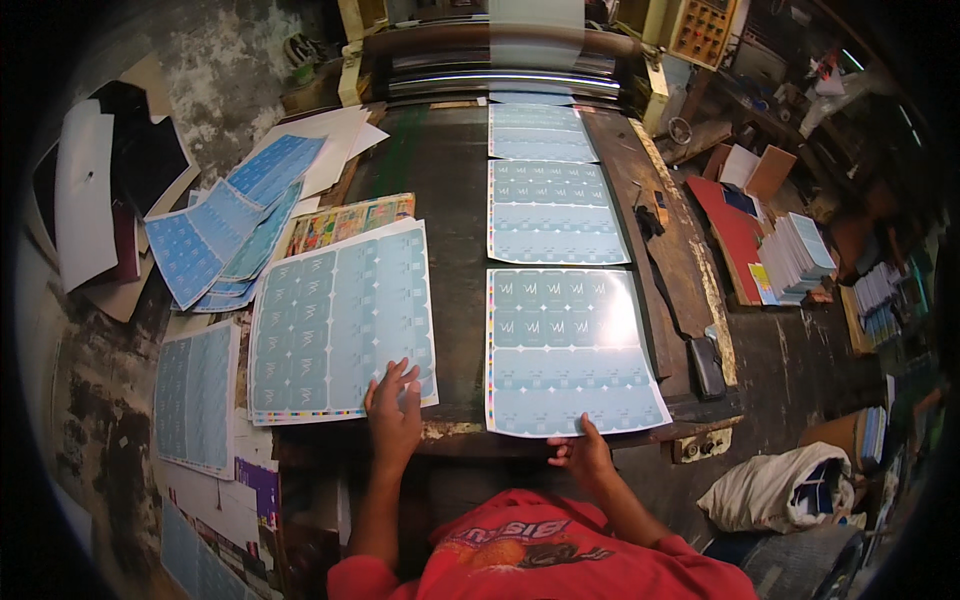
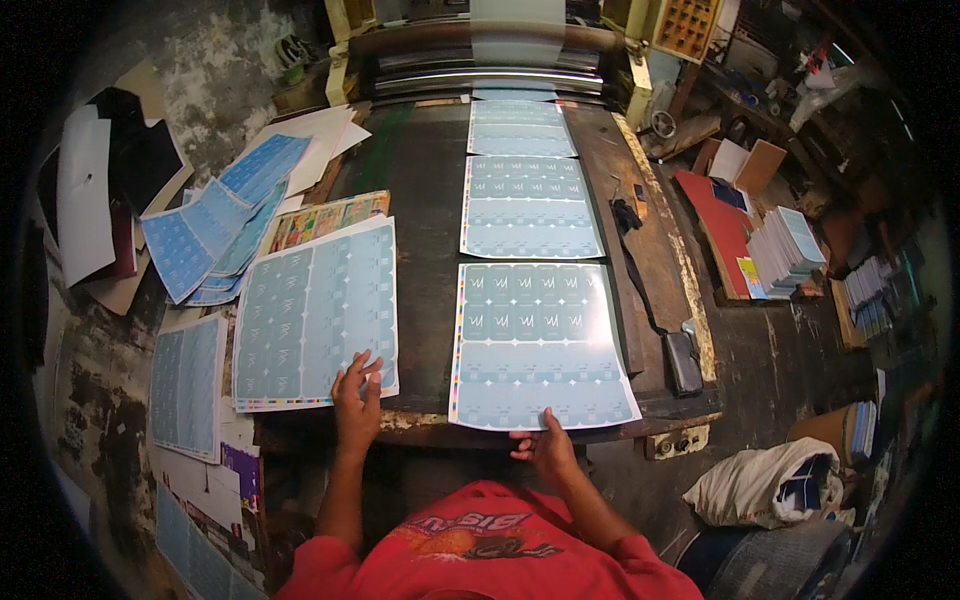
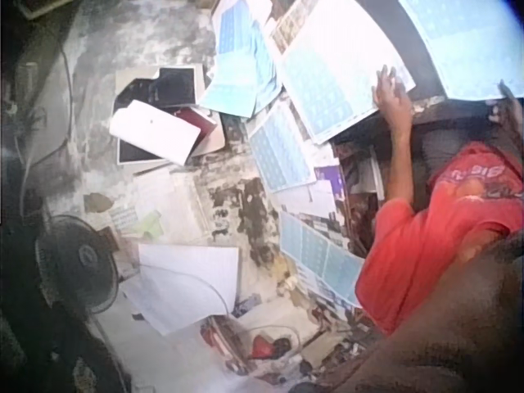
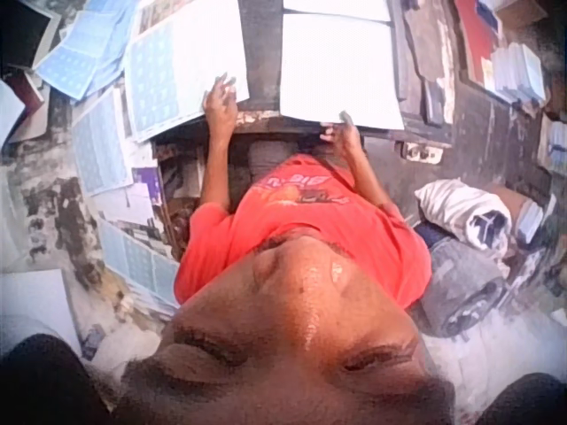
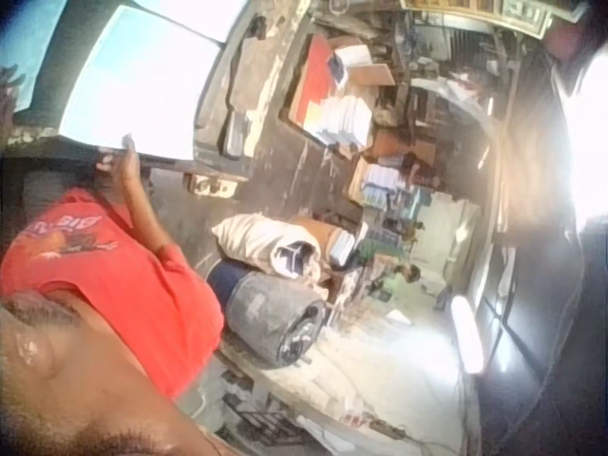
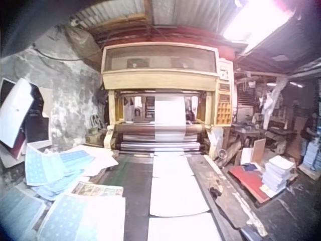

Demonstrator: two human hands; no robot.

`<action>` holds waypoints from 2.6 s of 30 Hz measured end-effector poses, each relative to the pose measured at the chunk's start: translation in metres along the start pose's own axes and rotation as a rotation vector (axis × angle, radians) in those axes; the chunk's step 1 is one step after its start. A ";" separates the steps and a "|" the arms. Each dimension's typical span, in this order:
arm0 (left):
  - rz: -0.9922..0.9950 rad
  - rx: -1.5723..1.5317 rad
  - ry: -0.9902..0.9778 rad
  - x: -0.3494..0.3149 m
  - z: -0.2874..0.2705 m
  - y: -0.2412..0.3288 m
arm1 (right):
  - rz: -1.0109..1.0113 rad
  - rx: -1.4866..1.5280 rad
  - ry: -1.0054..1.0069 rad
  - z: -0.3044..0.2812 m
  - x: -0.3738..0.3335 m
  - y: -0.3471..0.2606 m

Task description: The person picks up and places large printed paper sheets on a machine table, lining them up and stacking them.

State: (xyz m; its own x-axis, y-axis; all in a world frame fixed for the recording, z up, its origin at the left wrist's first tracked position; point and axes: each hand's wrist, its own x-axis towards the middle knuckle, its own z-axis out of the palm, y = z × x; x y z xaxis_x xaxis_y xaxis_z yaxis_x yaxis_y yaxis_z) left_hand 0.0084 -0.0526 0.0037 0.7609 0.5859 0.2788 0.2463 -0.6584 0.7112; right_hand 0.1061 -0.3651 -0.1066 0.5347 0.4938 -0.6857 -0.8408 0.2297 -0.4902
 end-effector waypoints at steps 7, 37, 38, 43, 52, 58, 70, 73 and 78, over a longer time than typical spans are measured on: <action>-0.269 -0.434 0.103 -0.002 -0.017 -0.016 | -0.135 0.037 -0.042 0.027 0.033 -0.016; -0.708 0.962 0.392 -0.120 -0.281 -0.229 | -0.134 -0.124 0.124 0.014 -0.041 0.024; -0.626 1.015 0.463 -0.122 -0.283 -0.235 | -0.135 -0.128 0.142 0.022 -0.044 0.027; -0.333 1.111 0.485 -0.110 -0.278 -0.254 | -0.108 -0.105 0.115 -0.009 -0.036 0.033; -0.256 0.941 0.677 -0.095 -0.285 -0.253 | -0.015 -0.048 0.011 -0.005 -0.043 0.039; -0.086 0.513 0.866 -0.015 -0.211 -0.177 | -0.015 0.008 0.021 -0.002 -0.034 0.026; 0.098 -0.041 0.480 0.006 -0.014 0.003 | -0.244 -0.027 0.067 0.028 0.010 -0.016; 0.054 -0.167 0.366 -0.008 -0.007 0.012 | -0.253 -0.063 0.059 0.038 0.017 -0.025; 0.132 -0.235 -0.033 -0.015 -0.018 -0.007 | -0.298 -0.038 0.004 0.037 0.042 -0.042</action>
State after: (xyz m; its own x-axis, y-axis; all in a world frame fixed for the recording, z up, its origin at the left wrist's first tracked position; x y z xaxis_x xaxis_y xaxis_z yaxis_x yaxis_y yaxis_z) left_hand -0.0155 -0.0487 0.0058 0.7971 0.4839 0.3611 0.0001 -0.5981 0.8014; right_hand 0.1609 -0.3226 -0.0952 0.7581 0.4060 -0.5103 -0.6427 0.3325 -0.6902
